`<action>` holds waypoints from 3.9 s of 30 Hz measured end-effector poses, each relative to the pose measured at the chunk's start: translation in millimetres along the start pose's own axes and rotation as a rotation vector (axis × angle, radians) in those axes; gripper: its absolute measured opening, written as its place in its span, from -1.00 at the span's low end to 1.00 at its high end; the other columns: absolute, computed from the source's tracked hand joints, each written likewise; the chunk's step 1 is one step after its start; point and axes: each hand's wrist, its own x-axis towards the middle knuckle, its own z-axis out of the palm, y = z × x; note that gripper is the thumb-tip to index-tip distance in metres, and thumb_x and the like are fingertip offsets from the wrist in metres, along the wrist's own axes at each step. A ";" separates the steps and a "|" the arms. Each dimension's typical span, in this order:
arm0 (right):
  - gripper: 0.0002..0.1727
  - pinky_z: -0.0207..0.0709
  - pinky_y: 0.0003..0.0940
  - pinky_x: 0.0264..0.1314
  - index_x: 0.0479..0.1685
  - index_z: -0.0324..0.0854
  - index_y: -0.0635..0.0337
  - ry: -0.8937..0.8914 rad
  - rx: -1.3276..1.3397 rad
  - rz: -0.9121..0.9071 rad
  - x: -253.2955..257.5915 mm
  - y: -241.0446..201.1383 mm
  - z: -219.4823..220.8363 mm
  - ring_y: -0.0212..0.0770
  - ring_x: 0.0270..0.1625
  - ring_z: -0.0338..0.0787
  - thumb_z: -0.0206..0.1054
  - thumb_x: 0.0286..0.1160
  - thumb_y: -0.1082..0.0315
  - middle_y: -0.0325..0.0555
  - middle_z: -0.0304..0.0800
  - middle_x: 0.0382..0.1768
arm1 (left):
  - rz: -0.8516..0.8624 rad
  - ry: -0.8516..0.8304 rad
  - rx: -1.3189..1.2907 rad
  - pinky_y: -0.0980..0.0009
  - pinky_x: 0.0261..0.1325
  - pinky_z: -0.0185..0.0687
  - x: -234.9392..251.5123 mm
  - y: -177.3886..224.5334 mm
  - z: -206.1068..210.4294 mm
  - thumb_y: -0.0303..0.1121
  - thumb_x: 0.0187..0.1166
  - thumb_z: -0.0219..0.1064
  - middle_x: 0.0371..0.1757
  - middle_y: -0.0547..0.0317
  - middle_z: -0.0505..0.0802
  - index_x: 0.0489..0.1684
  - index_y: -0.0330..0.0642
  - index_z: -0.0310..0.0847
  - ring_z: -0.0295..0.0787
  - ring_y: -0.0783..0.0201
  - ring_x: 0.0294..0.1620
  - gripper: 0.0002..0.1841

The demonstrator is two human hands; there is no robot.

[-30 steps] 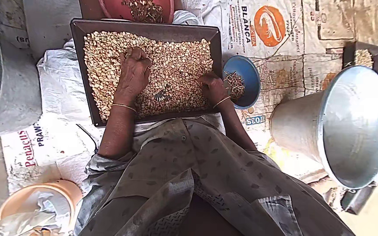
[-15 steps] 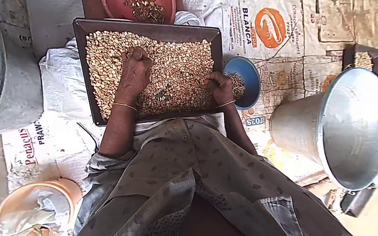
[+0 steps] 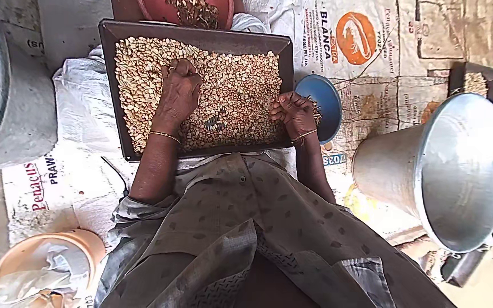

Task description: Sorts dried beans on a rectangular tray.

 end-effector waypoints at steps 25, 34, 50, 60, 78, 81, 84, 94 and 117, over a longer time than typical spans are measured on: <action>-0.71 0.61 0.02 0.38 0.11 0.74 0.41 -0.001 -1.220 -0.168 36.9 19.2 27.9 0.14 0.22 0.83 0.13 0.67 0.49 0.26 0.82 0.14 | 0.000 0.004 0.011 -0.41 0.52 0.15 1.0 0.5 -0.2 -0.55 0.64 0.15 0.39 -0.35 0.65 0.04 -0.40 0.77 0.47 -0.40 0.50 -0.74; -0.71 0.64 -0.07 0.29 0.12 0.82 0.25 0.092 -1.181 -0.242 30.5 18.7 20.2 0.11 0.21 0.78 0.26 0.53 0.50 0.28 0.72 0.20 | 0.014 0.018 0.013 -0.42 0.50 0.18 0.8 -0.6 0.7 -0.54 0.64 0.14 0.37 -0.36 0.66 -0.01 -0.41 0.76 0.47 -0.42 0.50 -0.75; -0.77 0.81 -0.34 -0.18 0.01 0.77 0.38 0.050 -0.739 -0.171 29.8 21.3 19.2 -0.29 -0.35 0.86 0.22 0.66 0.47 0.00 0.88 -0.21 | 0.005 0.003 0.009 -0.41 0.50 0.18 0.6 1.4 -2.2 -0.56 0.64 0.13 0.37 -0.36 0.66 0.00 -0.41 0.78 0.48 -0.41 0.49 -0.74; -0.72 0.61 0.12 0.36 0.11 0.81 0.28 -0.125 -1.284 -0.173 34.8 14.1 22.9 0.19 0.27 0.79 0.27 0.56 0.47 0.24 0.79 0.22 | 0.006 0.010 0.013 -0.37 0.54 0.18 1.6 -1.6 0.9 -0.56 0.63 0.15 0.38 -0.34 0.66 0.05 -0.39 0.78 0.47 -0.39 0.50 -0.73; -0.72 0.65 0.22 0.14 0.17 0.76 0.16 -0.108 -1.479 -0.081 33.1 21.2 48.8 0.21 0.23 0.82 0.23 0.66 0.32 0.17 0.74 0.33 | -0.005 0.009 0.026 -0.38 0.53 0.19 0.9 -0.6 -0.1 -0.54 0.66 0.11 0.37 -0.34 0.67 0.03 -0.40 0.77 0.48 -0.39 0.49 -0.73; -0.73 0.64 0.23 0.17 0.16 0.76 0.18 -0.113 -1.472 -0.066 33.5 19.7 49.7 0.22 0.24 0.81 0.23 0.66 0.33 0.18 0.73 0.34 | -0.005 0.007 0.025 -0.37 0.54 0.20 1.1 -0.4 -0.1 -0.54 0.66 0.12 0.37 -0.34 0.67 0.03 -0.40 0.77 0.48 -0.38 0.50 -0.73; -0.73 0.63 0.22 0.24 0.11 0.79 0.23 -0.077 -1.386 -0.117 34.8 20.9 45.6 0.20 0.26 0.81 0.22 0.64 0.38 0.17 0.77 0.27 | -0.009 0.005 0.018 -0.38 0.53 0.18 0.3 0.1 -0.7 -0.54 0.66 0.12 0.38 -0.35 0.67 0.04 -0.41 0.77 0.47 -0.39 0.50 -0.73; -0.74 0.61 -0.48 -0.57 -0.20 0.46 0.18 0.277 -0.145 -0.323 24.5 -1.0 14.8 -0.41 -0.66 0.62 -0.14 0.78 0.42 -0.28 0.70 -0.48 | 0.009 0.030 -0.005 -0.40 0.52 0.20 -0.6 -3.6 0.8 -0.55 0.64 0.14 0.34 -0.33 0.68 0.03 -0.40 0.79 0.49 -0.38 0.48 -0.73; -0.77 0.23 0.28 0.63 0.01 0.87 0.11 -0.610 -1.398 -0.320 112.0 15.4 90.1 0.24 0.57 0.50 0.49 0.39 0.40 0.12 0.73 0.34 | -0.235 0.195 0.030 -0.36 0.53 0.17 -4.6 -17.0 -21.3 -0.53 0.62 0.16 0.30 -0.33 0.69 0.00 -0.36 0.79 0.51 -0.35 0.45 -0.75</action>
